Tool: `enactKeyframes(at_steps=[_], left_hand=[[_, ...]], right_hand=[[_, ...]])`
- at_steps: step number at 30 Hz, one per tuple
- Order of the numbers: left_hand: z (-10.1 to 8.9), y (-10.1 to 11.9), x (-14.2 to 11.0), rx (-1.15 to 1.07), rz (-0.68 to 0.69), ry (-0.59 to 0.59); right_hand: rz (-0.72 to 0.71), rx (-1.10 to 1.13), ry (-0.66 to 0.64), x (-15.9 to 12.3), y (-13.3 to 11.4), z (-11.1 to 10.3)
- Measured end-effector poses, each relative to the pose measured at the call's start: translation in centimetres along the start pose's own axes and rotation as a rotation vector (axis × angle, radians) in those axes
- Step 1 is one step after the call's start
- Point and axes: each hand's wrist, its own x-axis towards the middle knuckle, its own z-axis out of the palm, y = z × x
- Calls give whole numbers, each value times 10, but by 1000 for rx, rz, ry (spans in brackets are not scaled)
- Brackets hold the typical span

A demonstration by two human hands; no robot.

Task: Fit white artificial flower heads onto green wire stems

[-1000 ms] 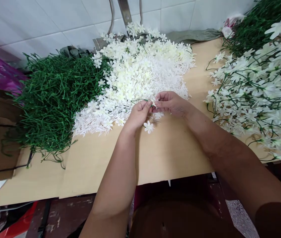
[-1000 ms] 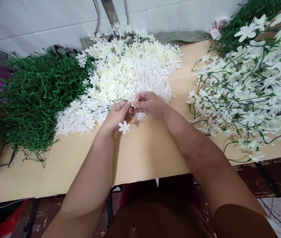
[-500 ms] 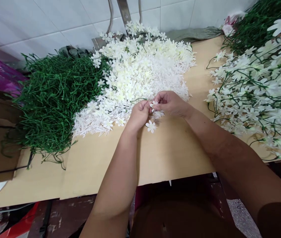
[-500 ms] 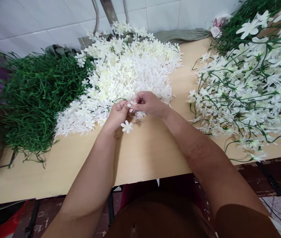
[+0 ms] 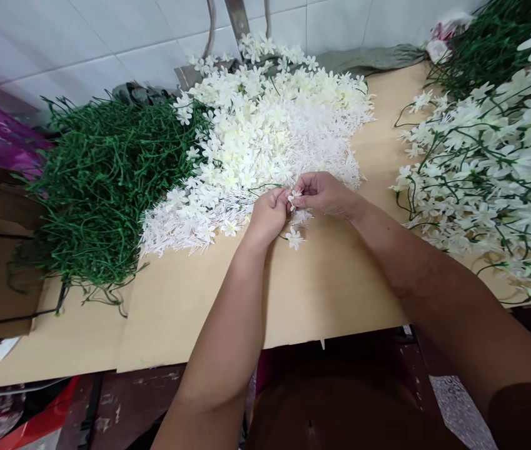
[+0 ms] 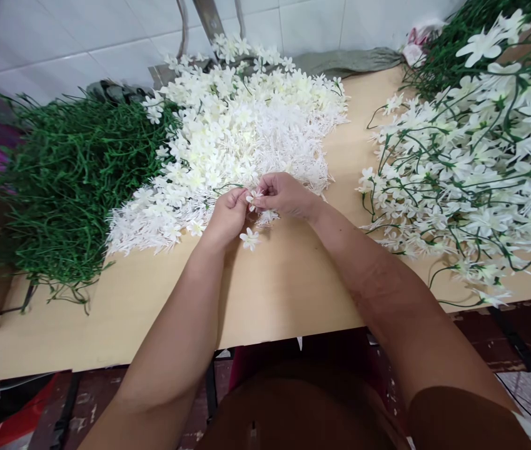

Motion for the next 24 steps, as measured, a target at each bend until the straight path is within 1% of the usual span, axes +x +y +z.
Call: enactKeyframes(at_steps=[3,5,10,14,17,19,21,24], left_hand=[[2,-2,1,52,22,50],[3,-4,2,70,45,63],[2,-6,1,108,55,41],[1,-6,-1,153,46,46],[2,-7,-2,144,52,55],[3,-7,-2,119,47,61],[4,-6,-2,54,24,45],[5,-2,-3,-120,-30,1]], right_hand=[[2,-20,25,0,0,1],[5,-31,37,1,1,2],[13,-109,52,1,2,2],[2,-258,122,2,3,5],[-9,-297,161,2,5,7],[-15,-291,175,2,6,7],[-18,-238,160,1,6,6],[-8,-53,70,-1,3,4]])
